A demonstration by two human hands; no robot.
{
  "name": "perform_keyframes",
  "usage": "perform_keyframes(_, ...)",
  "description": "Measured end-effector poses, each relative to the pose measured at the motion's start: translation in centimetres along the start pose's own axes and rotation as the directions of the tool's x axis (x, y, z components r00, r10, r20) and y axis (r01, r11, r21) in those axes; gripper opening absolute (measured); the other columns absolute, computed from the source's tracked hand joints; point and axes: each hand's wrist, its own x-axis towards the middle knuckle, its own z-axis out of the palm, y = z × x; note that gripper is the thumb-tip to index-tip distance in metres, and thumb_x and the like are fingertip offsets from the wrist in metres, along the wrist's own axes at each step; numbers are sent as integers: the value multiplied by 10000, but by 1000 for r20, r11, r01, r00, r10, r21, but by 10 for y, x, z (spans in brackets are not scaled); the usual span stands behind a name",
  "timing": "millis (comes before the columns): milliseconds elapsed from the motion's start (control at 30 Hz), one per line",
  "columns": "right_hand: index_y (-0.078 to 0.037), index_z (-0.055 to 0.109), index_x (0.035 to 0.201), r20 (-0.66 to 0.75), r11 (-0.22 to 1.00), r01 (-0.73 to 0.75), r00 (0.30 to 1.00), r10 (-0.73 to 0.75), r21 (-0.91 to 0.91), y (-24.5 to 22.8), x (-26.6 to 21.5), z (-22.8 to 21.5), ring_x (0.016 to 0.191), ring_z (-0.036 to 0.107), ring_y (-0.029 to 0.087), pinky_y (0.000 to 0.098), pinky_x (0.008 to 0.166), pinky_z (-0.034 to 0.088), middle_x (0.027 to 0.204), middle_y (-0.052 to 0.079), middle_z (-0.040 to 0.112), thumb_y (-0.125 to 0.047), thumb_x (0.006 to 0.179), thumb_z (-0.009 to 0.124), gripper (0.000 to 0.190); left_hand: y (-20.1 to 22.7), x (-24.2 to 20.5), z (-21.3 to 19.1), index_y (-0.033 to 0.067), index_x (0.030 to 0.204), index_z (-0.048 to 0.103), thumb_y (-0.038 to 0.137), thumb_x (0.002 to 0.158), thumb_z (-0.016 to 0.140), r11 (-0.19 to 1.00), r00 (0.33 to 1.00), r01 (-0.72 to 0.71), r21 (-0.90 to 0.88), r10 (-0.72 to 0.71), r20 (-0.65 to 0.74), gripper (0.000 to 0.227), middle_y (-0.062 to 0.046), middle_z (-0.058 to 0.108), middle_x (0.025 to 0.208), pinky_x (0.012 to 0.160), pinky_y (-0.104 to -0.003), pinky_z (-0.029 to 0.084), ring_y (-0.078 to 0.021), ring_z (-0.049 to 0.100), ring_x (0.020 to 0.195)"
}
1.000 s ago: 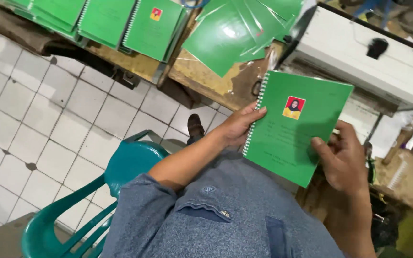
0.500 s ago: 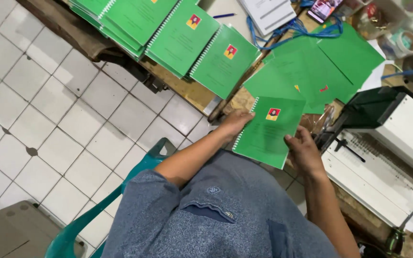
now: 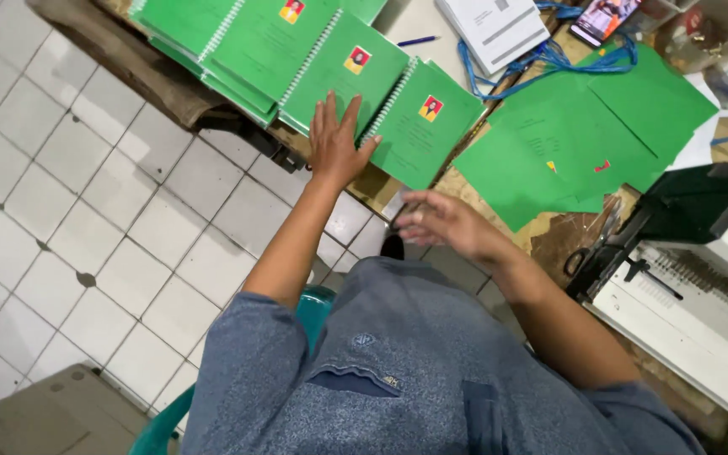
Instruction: The person uses a spiral binding machine to bind green notebook covers. They insert the covers into the machine, feed a spiral wire through the holes, and use pliers to close the wire ends. The finished notebooks are stacked on the table.
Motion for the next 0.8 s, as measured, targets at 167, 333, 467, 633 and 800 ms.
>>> perform_keyframes(167,-62,535,1478,-131,999,7,991,-14,-53,-12,-107,-18,1153,677,233,409,979,566,1295,178,698,-108,986,610,499,-15,19,46,202,1522,532,374,863,863,957,983,-138,254,99,158,757,-320,384,1538,1128,-701,335,-547,362,1427)
perform_keyframes(333,-260,578,1287,-102,562,485,689,-717,-670,-73,-265,25,1057,781,111,278,900,670,1281,-52,735,-126,946,579,367,-4,28,51,240,1581,420,149,973,698,909,986,67,411,-125,114,675,-265,249,1619,1199,-628,218,-510,213,1481)
perform_keyframes(467,-202,805,1035,-6,462,318,818,-575,-828,-95,-332,53,981,855,77,315,937,635,1072,-36,867,-339,917,673,224,66,-10,70,130,1572,407,118,872,855,954,988,-153,257,142,63,832,-283,237,1626,1213,-649,273,-540,228,1495)
perform_keyframes(633,-222,727,1103,-60,348,359,616,-785,-866,-101,-325,62,956,824,214,425,864,656,1078,26,824,-231,926,766,181,155,-68,138,100,1496,503,128,759,869,869,793,-475,-139,491,360,823,-311,348,1544,1156,-650,339,-536,380,1422)
perform_keyframes(800,-215,674,1256,-114,320,359,492,-863,-877,-22,-282,24,876,774,305,481,764,648,1016,82,784,-183,967,722,295,183,-72,226,91,1527,467,300,837,846,851,696,-510,-121,492,523,814,-323,342,1567,1211,-596,299,-514,344,1462)
